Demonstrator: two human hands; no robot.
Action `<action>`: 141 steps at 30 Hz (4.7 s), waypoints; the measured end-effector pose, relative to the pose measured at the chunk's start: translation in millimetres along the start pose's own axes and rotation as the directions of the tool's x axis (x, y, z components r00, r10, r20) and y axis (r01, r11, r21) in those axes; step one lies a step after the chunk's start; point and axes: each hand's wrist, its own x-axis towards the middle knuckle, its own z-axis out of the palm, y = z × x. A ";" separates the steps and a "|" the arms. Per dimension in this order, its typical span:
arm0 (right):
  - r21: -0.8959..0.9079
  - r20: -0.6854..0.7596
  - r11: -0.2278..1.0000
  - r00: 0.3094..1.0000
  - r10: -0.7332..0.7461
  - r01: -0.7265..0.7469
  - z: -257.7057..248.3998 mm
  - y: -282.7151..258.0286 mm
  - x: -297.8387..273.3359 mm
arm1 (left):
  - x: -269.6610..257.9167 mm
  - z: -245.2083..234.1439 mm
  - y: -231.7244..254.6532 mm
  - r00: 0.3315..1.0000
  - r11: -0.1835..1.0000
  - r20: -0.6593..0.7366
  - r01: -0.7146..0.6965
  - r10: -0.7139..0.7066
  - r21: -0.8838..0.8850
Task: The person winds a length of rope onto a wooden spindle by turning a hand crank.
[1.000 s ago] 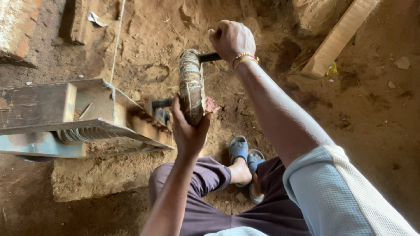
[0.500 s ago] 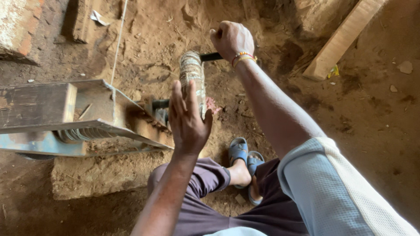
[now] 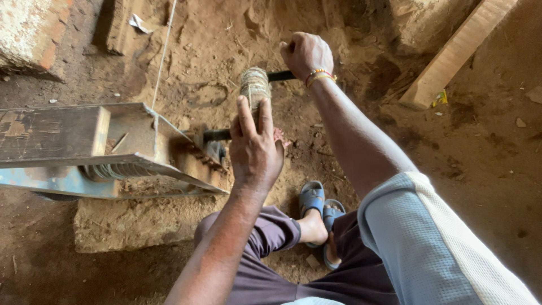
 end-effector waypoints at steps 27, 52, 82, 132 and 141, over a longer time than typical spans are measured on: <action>-0.222 0.117 0.949 0.972 -0.202 0.223 26.8 21.9 -77.2 | 75.9 7.0 -0.1 0.946 0.989 0.288 0.133 -0.146 0.066; 0.591 0.417 0.793 0.785 -0.458 0.149 14.3 -14.9 -261.9 | 93.6 -6.9 1.8 0.862 0.980 0.468 0.165 -0.197 0.109; 0.426 0.551 0.894 0.824 -0.132 -0.142 -23.7 -57.6 -253.5 | 148.7 19.6 -17.7 0.743 0.978 0.639 0.112 -0.198 0.173; 0.615 0.613 0.713 0.772 -0.166 -0.335 -25.2 -76.9 -235.7 | 219.9 105.1 -71.0 0.965 0.989 0.261 0.040 -0.001 -0.144; 0.602 0.665 0.702 0.726 -0.176 -0.381 -15.2 -75.2 -229.2 | 102.0 16.1 -36.7 0.851 0.964 0.458 0.261 -0.255 0.051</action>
